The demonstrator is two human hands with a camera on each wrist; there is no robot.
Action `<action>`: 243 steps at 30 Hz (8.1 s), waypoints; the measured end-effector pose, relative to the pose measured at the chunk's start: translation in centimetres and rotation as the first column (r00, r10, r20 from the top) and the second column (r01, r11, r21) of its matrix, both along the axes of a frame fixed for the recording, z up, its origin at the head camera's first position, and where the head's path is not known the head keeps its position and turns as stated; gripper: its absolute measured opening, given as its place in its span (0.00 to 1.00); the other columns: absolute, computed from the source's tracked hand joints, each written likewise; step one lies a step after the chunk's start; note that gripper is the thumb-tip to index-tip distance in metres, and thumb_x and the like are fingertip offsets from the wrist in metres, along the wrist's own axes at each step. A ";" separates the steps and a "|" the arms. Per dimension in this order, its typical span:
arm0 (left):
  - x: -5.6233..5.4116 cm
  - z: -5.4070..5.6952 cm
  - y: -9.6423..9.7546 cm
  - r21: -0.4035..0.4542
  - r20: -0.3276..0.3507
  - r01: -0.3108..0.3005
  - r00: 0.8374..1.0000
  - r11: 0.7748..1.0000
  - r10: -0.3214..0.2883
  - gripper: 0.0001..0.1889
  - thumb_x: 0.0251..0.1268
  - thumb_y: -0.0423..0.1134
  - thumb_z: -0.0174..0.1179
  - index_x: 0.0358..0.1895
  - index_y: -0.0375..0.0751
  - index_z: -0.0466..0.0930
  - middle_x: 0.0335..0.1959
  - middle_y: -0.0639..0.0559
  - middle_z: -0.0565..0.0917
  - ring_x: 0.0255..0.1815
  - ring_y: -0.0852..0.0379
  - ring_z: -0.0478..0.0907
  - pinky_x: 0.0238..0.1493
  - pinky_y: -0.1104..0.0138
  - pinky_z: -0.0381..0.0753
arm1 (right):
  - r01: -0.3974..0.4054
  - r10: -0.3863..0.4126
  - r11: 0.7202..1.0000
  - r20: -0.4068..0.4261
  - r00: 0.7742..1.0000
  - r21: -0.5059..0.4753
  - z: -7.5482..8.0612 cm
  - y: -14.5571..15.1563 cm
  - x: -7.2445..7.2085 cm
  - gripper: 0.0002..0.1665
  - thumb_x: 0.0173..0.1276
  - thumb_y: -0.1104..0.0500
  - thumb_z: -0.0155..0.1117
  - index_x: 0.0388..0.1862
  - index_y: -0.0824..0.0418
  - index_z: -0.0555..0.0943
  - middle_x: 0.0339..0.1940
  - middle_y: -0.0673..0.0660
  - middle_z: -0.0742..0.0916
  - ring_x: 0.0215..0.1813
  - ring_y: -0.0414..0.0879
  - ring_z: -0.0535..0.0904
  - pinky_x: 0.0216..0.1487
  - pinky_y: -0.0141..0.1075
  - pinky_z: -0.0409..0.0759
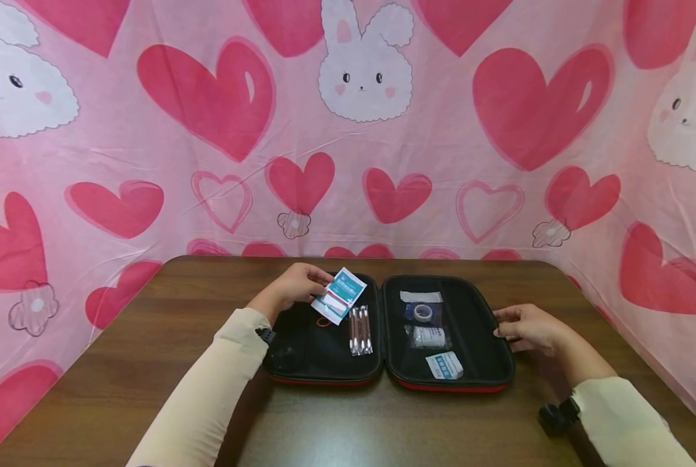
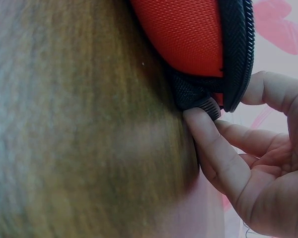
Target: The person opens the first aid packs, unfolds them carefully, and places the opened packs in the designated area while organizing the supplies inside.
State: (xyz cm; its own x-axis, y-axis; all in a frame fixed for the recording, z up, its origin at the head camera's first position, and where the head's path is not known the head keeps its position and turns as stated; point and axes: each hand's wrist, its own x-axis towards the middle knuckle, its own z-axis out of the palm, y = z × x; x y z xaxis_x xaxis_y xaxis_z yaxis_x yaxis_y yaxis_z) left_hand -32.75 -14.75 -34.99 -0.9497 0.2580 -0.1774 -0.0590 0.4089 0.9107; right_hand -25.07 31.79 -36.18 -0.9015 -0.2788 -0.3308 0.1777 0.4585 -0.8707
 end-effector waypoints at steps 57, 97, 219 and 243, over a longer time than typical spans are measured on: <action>4.0 3.3 -10.7 -0.024 -0.125 0.118 0.985 0.993 -0.120 0.20 0.61 0.38 0.68 0.54 0.31 0.81 0.42 0.40 0.85 0.38 0.46 0.82 0.45 0.57 0.84 | 0.014 -0.014 0.999 -0.011 1.000 0.039 -0.1 0.0 0.0 0.38 0.65 0.65 0.61 0.67 0.84 0.59 0.51 0.67 0.82 0.46 0.53 0.81 0.49 0.51 0.82; 4.6 1.6 -8.9 -0.276 -0.042 0.234 0.966 0.932 -0.255 0.09 0.54 0.32 0.72 0.38 0.35 0.86 0.31 0.46 0.85 0.30 0.52 0.80 0.34 0.58 0.86 | 0.010 -0.010 0.999 -0.018 1.000 0.038 0.1 -0.2 0.1 0.38 0.64 0.66 0.61 0.66 0.85 0.58 0.51 0.68 0.82 0.45 0.53 0.82 0.47 0.50 0.83; 0.9 1.4 5.7 -0.521 -0.045 0.502 0.791 0.690 -0.610 0.18 0.48 0.31 0.76 0.46 0.42 0.87 0.29 0.55 0.82 0.30 0.63 0.72 0.31 0.72 0.73 | 0.021 -0.020 0.998 -0.014 1.000 0.051 0.0 0.0 0.1 0.38 0.64 0.66 0.62 0.66 0.84 0.60 0.49 0.66 0.81 0.45 0.53 0.81 0.47 0.50 0.83; 1.9 1.5 4.2 -0.397 0.124 0.644 0.744 0.654 -0.657 0.26 0.49 0.24 0.72 0.56 0.36 0.81 0.40 0.50 0.82 0.38 0.60 0.79 0.39 0.68 0.81 | 0.012 -0.011 0.999 -0.023 1.000 0.044 0.0 -0.1 0.2 0.38 0.63 0.66 0.62 0.66 0.84 0.60 0.46 0.64 0.83 0.44 0.52 0.81 0.47 0.50 0.83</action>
